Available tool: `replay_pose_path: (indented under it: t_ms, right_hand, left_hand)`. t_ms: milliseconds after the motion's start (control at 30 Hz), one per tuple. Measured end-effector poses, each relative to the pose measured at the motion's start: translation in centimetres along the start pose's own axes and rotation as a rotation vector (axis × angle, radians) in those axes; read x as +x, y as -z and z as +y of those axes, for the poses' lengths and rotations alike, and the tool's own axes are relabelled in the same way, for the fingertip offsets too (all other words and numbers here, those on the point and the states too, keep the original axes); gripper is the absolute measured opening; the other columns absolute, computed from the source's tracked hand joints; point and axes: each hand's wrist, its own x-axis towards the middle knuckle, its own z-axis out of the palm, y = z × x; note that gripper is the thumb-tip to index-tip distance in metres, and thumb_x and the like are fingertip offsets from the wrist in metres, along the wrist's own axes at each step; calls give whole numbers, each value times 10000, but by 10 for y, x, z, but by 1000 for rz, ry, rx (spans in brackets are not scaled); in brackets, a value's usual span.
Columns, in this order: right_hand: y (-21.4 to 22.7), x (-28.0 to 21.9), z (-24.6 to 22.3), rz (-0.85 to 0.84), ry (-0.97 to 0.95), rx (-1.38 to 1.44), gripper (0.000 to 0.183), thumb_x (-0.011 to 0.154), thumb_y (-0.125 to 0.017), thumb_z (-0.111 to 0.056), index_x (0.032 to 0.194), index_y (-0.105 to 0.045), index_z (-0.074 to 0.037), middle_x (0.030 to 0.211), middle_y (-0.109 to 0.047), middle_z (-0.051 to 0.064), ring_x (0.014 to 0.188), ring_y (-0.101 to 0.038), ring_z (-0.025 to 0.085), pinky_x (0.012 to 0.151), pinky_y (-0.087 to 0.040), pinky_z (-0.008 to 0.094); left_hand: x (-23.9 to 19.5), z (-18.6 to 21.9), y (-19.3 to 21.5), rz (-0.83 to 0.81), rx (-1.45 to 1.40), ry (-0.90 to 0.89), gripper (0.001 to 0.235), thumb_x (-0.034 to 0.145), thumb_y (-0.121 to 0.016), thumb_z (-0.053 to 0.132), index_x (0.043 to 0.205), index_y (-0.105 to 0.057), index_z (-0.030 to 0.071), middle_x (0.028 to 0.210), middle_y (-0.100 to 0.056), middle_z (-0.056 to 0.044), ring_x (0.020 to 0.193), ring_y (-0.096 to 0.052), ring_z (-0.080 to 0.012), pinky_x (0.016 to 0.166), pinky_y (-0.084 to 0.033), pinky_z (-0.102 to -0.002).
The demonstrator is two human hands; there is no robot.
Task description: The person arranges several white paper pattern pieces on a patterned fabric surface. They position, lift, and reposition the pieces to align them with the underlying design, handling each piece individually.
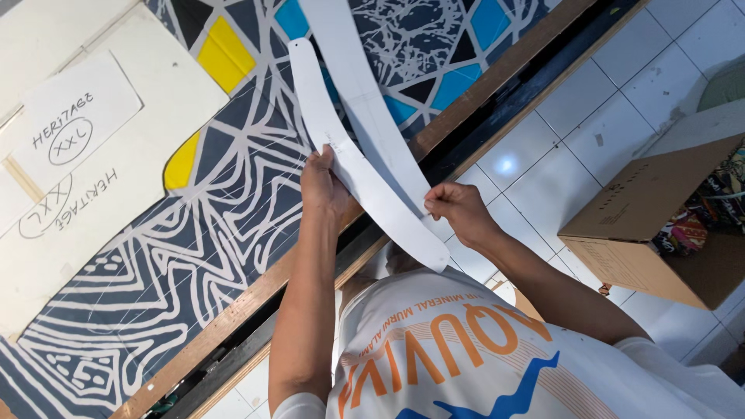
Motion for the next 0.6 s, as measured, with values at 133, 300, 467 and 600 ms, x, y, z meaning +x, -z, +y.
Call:
replay_pose_path:
  t_ms: [133,300,467,600]
  right_hand:
    - [31,-28,-21,-94,-104,-285,68,927,-666,-26,931,-733,-13,814,-722,47,742,-632,103,721,-541,274]
    - [64,-56,-25,-118,-139,-470,80,878,-661,26,918,-720,-10,815,-696,57,741,-612,136,719,-534,306]
    - [67,-67,-6,-77,-5,-232,69,895,-646,29,919,-705,2,875,-690,81,807,-629,164,763,-546,339]
    - [45,-56,-3,-108,-15,-110,43,908,-636,4,894,-672,-15,1040,-718,129,931,-675,204,837,-556,372]
  left_hand:
    - [19,-26,-9,-49,-99,81,288,1021,-490,121,1244,-500,-62,1203,-624,-225,1160,-617,-303,1092,-513,-440]
    - [25,-38,-22,-49,-12,-8,250,993,-532,116,1216,-514,3,1030,-671,-168,881,-670,-265,876,-583,-461]
    - [12,-28,-40,-45,105,-369,486,947,-580,-24,1378,-400,110,1056,-691,-151,910,-665,-167,832,-553,-318]
    - [6,33,-35,-54,41,-411,513,954,-589,2,1412,-389,120,1151,-702,-129,1005,-692,-153,916,-570,-305]
